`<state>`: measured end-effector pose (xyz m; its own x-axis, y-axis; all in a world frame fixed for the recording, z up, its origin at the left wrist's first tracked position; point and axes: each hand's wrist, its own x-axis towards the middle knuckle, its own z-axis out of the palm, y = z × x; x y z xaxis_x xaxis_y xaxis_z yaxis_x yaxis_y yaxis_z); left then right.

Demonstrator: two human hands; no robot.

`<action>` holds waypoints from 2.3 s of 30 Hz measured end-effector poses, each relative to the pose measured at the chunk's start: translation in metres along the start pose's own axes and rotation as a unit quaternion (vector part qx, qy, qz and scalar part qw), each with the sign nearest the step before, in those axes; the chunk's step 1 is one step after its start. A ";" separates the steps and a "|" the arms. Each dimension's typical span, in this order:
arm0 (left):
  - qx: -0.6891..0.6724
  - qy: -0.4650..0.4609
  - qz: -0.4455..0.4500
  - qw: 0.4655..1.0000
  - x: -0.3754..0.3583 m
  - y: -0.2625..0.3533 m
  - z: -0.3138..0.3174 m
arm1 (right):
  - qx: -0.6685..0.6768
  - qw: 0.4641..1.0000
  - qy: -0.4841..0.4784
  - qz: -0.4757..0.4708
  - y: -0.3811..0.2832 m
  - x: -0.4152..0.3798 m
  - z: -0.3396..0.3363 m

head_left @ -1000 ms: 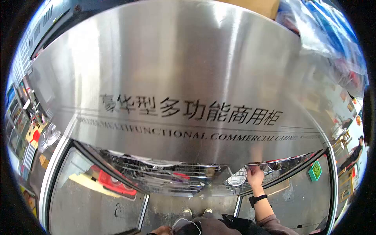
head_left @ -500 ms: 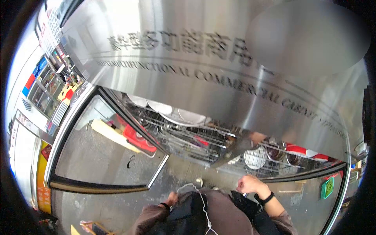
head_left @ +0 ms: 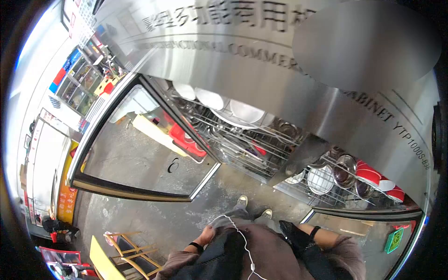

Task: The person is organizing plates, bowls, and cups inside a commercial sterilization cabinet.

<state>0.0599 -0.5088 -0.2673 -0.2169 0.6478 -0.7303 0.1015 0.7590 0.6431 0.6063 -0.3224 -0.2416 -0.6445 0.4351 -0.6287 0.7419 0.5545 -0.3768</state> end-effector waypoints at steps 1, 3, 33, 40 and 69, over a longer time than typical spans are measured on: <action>0.132 -0.002 0.003 0.991 0.019 -0.040 -0.010 | 0.003 1.000 -0.020 0.017 -0.001 -0.010 -0.001; 0.346 -0.015 0.137 0.928 0.023 -0.051 -0.022 | -0.002 0.998 -0.048 0.047 -0.010 -0.025 -0.013; 0.303 -0.010 0.412 0.859 0.150 0.219 -0.246 | -0.083 0.976 -0.062 0.193 -0.297 0.158 -0.243; 0.355 -0.060 0.435 0.826 0.175 0.268 -0.201 | 0.197 0.953 0.153 0.174 -0.285 0.163 -0.215; 0.381 -0.302 0.560 0.671 -0.030 0.424 0.150 | 0.328 0.826 0.266 0.374 -0.086 -0.073 -0.005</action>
<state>0.2555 -0.1972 -0.0073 0.8197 0.5728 0.0053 0.3880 -0.5621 0.7304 0.5888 -0.3983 -0.1599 0.1788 0.8283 -0.5309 0.7975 -0.4381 -0.4149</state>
